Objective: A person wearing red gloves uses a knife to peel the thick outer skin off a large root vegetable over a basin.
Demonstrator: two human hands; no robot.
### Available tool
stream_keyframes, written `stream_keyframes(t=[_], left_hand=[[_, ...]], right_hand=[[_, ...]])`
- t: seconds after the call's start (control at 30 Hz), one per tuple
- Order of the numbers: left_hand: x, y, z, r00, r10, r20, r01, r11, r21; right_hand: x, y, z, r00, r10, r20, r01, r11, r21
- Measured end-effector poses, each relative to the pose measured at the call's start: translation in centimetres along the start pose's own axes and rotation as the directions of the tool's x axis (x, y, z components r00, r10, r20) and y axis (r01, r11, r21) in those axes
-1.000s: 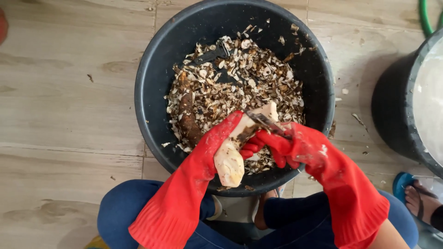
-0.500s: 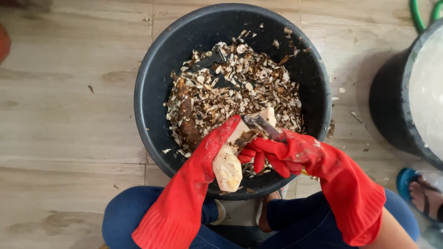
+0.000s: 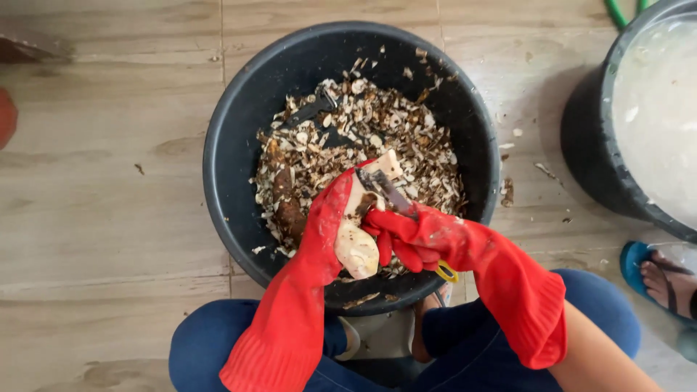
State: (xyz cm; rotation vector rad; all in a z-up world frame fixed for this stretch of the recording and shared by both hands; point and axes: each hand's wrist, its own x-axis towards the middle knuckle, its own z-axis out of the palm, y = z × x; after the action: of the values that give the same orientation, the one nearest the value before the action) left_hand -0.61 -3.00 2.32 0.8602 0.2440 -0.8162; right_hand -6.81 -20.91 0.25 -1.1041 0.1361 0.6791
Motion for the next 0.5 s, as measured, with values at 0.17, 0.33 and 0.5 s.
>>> stream_keyframes(t=[0.17,0.33,0.5], left_hand=[[1.7,-2.5,-1.8,0.996,0.086,-0.001,-0.086,0.994,-0.072],[1.4,-2.1,-0.9,0.990,0.041,-0.134,-0.053,0.995,-0.083],[0.4,-0.4,-0.7,0.945,0.158,0.285,-0.188,0.979,0.079]], right_hand=[[-1.7,-3.3,3.4,0.821,0.101,-0.561,-0.374,0.839,-0.395],[-0.3,-4.5,5.2,0.920,-0.029,-0.390,-0.370,0.261,-0.892],[-1.9,-10.6,9.1,0.693,0.094,-0.715,-0.696,0.348,-0.628]])
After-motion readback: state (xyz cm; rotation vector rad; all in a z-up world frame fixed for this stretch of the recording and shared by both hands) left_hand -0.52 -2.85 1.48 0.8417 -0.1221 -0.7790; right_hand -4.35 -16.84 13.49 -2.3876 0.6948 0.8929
